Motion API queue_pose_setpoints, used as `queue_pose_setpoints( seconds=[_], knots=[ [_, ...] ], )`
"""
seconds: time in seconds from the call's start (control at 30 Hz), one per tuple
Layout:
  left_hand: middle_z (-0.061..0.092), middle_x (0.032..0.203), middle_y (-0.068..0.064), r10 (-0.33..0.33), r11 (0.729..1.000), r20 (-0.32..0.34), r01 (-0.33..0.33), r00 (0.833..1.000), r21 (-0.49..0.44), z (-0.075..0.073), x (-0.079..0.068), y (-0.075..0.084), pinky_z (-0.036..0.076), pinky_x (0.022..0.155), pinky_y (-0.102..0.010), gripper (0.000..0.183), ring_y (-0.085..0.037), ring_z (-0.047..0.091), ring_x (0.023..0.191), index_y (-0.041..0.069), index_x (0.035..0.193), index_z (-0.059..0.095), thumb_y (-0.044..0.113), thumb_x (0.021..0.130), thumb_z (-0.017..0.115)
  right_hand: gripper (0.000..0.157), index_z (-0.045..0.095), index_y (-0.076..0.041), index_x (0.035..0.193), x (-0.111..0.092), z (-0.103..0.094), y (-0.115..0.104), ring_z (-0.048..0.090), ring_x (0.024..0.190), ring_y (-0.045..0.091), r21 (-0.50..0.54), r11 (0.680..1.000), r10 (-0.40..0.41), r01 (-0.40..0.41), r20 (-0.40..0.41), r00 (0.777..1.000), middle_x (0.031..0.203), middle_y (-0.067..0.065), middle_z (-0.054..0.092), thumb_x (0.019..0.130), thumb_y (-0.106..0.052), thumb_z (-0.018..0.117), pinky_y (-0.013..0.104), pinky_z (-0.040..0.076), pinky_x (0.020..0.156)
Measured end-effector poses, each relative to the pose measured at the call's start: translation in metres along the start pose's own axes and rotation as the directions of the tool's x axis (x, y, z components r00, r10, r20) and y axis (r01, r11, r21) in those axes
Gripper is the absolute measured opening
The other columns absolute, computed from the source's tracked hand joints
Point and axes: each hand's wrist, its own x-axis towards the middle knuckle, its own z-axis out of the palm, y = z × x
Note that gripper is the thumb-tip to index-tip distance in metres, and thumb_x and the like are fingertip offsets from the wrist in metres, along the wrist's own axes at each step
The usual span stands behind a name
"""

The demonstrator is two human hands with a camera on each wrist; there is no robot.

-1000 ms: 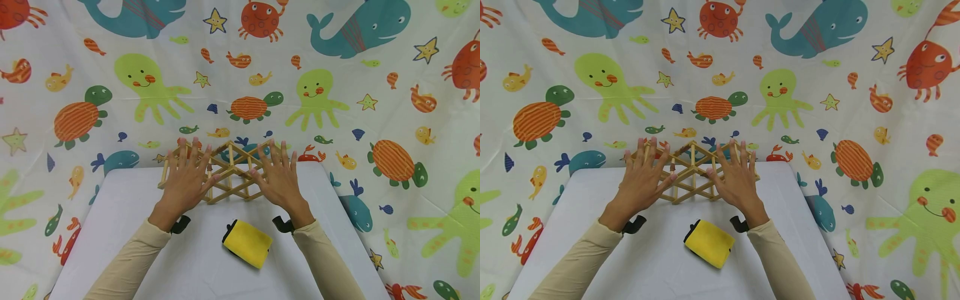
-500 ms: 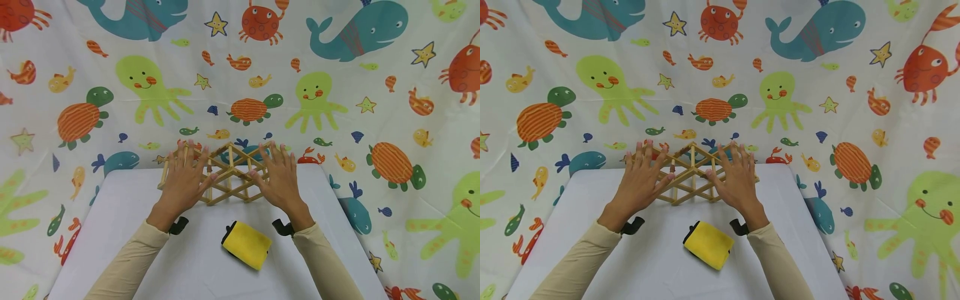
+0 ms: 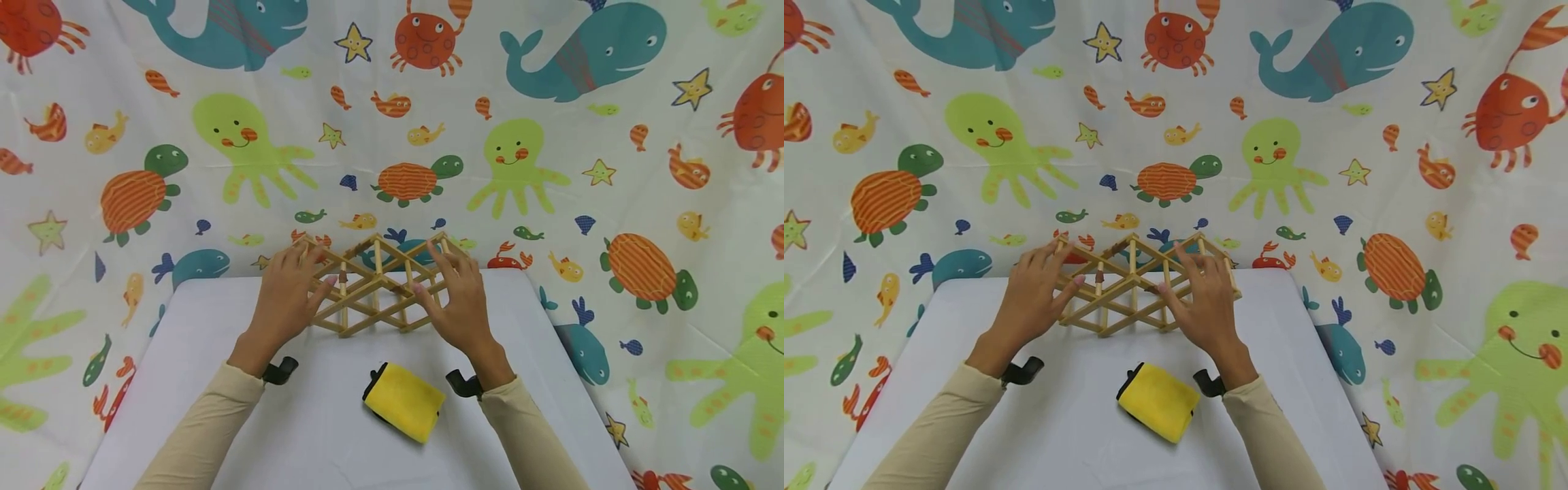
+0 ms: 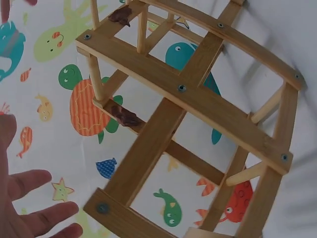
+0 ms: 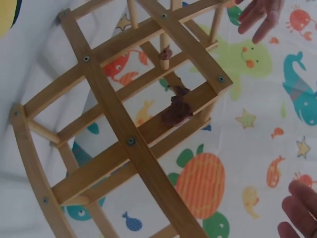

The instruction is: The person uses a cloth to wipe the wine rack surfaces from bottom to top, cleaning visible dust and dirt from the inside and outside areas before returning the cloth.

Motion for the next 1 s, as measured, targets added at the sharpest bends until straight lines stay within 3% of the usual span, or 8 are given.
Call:
queue_pose_setpoints(
  seconds=[0.13,0.33,0.53,0.73,1.0],
  knots=[
    [0.049,0.159,-0.028,-0.037,0.986,-0.011,0.035,0.999,-0.160,0.006,-0.001,-0.012,0.033,0.119,-0.074,0.059,-0.052,0.042,0.148,0.005,0.155,0.052,0.033,0.105,0.068,0.072,0.048,-0.027,0.161,-0.008,0.001,0.001,0.055,0.111,0.030,0.035,0.999,-0.029,0.030,-0.012,0.999,0.128,0.014,0.063,0.096,-0.033,0.078,0.050,0.046,0.092],
    [0.054,0.158,-0.022,-0.107,0.927,-0.016,0.094,0.994,-0.363,0.012,-0.002,-0.032,0.029,0.120,-0.076,0.054,-0.048,0.044,0.149,0.010,0.149,0.061,0.027,0.100,0.076,0.071,0.050,-0.027,0.160,-0.021,0.000,0.004,0.057,0.120,0.029,0.072,0.997,-0.041,0.039,0.033,0.999,0.133,0.013,0.063,0.095,-0.032,0.077,0.053,0.050,0.095],
    [0.050,0.163,-0.017,-0.147,0.872,0.046,0.152,0.988,-0.465,0.016,-0.006,-0.049,0.038,0.116,-0.074,0.054,-0.046,0.042,0.152,0.012,0.151,0.059,0.025,0.101,0.075,0.074,0.045,-0.029,0.162,-0.036,0.002,0.010,0.054,0.125,0.027,0.169,0.986,-0.016,-0.002,0.105,0.994,0.135,0.013,0.061,0.096,-0.029,0.078,0.057,0.051,0.099],
    [0.045,0.168,-0.012,-0.149,0.820,0.116,0.188,0.982,-0.541,0.023,-0.007,-0.061,0.044,0.111,-0.072,0.053,-0.045,0.041,0.153,0.015,0.154,0.057,0.031,0.105,0.069,0.078,0.043,-0.030,0.163,-0.053,0.009,0.019,0.059,0.124,0.022,0.283,0.957,0.002,-0.057,0.190,0.982,0.144,0.004,0.059,0.094,-0.026,0.081,0.057,0.054,0.103],
    [0.040,0.171,-0.008,-0.137,0.768,0.148,0.199,0.980,-0.609,0.028,-0.006,-0.069,0.049,0.107,-0.069,0.048,-0.045,0.045,0.150,0.017,0.154,0.058,0.027,0.107,0.067,0.074,0.045,-0.025,0.162,-0.079,0.023,0.033,0.063,0.118,0.017,0.358,0.920,0.039,-0.161,0.325,0.945,0.143,-0.004,0.059,0.096,-0.029,0.080,0.044,0.054,0.102]
  ],
)
